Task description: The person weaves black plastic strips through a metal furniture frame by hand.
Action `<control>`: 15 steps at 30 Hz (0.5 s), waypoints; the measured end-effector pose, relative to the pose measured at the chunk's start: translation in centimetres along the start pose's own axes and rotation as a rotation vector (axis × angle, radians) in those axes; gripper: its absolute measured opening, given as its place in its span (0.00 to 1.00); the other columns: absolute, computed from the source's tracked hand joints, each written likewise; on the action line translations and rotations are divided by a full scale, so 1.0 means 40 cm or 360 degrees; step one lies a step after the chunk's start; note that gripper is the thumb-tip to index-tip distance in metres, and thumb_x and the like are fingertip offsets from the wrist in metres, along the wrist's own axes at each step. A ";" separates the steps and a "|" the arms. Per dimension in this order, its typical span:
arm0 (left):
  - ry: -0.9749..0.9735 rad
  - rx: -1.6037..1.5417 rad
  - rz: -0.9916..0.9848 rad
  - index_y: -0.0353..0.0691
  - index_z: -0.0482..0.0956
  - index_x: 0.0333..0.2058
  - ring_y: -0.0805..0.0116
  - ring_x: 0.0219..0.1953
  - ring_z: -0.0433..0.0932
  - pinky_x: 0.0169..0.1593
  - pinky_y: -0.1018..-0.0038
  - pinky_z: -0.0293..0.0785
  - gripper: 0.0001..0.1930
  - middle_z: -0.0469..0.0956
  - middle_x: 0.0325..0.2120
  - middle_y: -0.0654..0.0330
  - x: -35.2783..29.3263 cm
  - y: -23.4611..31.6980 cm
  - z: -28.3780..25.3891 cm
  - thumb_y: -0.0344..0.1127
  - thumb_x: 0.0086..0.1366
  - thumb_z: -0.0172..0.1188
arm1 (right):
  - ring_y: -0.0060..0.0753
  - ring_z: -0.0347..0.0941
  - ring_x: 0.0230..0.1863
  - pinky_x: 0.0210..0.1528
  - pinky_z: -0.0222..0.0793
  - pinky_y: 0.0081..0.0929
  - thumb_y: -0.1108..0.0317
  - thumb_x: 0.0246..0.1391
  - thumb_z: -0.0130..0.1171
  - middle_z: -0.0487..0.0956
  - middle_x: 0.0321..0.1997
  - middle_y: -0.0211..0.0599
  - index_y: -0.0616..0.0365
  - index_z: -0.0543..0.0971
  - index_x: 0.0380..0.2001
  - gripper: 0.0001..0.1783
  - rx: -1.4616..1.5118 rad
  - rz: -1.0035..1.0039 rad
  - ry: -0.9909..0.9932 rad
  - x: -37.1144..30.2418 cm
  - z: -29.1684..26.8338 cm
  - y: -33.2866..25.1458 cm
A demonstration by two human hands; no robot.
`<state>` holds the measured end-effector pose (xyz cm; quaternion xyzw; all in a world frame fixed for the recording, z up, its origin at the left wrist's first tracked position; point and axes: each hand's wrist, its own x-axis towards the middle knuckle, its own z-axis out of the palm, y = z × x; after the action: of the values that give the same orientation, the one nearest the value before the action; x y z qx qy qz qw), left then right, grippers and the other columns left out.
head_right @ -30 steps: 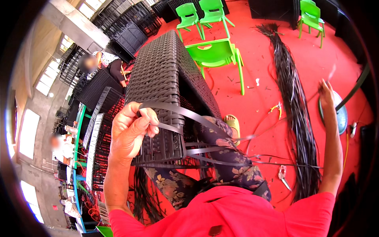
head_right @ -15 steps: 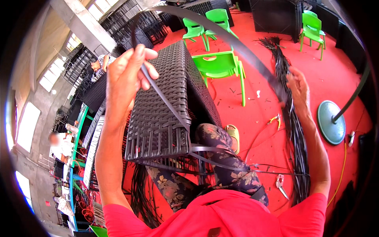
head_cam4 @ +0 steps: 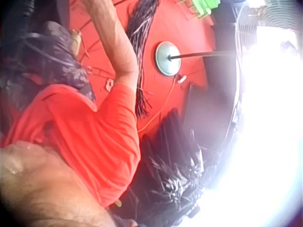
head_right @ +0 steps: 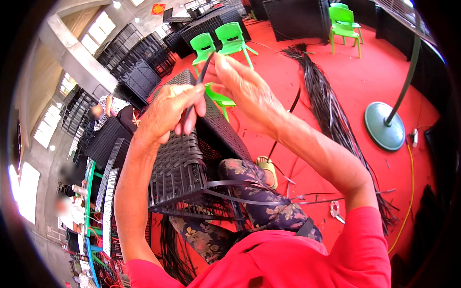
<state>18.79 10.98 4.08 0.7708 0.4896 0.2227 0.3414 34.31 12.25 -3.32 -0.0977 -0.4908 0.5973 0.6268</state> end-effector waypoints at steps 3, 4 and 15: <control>-0.0180 -0.0250 -0.0054 0.38 0.71 0.17 0.81 0.06 0.62 0.10 0.85 0.52 0.21 0.67 0.06 0.64 -0.009 0.003 0.028 0.47 0.63 0.47 | 0.23 0.70 0.40 0.46 0.70 0.27 0.56 0.60 0.46 0.74 0.39 0.32 0.59 0.71 0.45 0.19 0.0347 0.0030 0.0010 0.038 -0.060 -0.007; -0.0286 -0.0274 -0.0085 0.38 0.71 0.17 0.81 0.06 0.62 0.10 0.85 0.52 0.21 0.66 0.06 0.65 -0.012 0.003 0.030 0.47 0.62 0.47 | 0.22 0.71 0.38 0.44 0.71 0.26 0.57 0.60 0.46 0.74 0.36 0.30 0.59 0.71 0.44 0.18 0.0428 0.0053 0.0018 0.042 -0.081 -0.010; -0.0275 -0.0388 -0.0214 0.39 0.70 0.16 0.79 0.05 0.61 0.11 0.84 0.52 0.20 0.65 0.06 0.64 -0.020 -0.065 0.004 0.45 0.62 0.48 | 0.32 0.75 0.37 0.36 0.75 0.30 0.59 0.51 0.58 0.78 0.33 0.33 0.58 0.74 0.32 0.13 0.0707 -0.0126 0.1108 -0.006 -0.636 -0.002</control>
<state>16.98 10.95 2.04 0.7055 0.4781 0.1900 0.4874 53.03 23.82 -16.10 -0.1373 -0.1121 0.5954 0.7836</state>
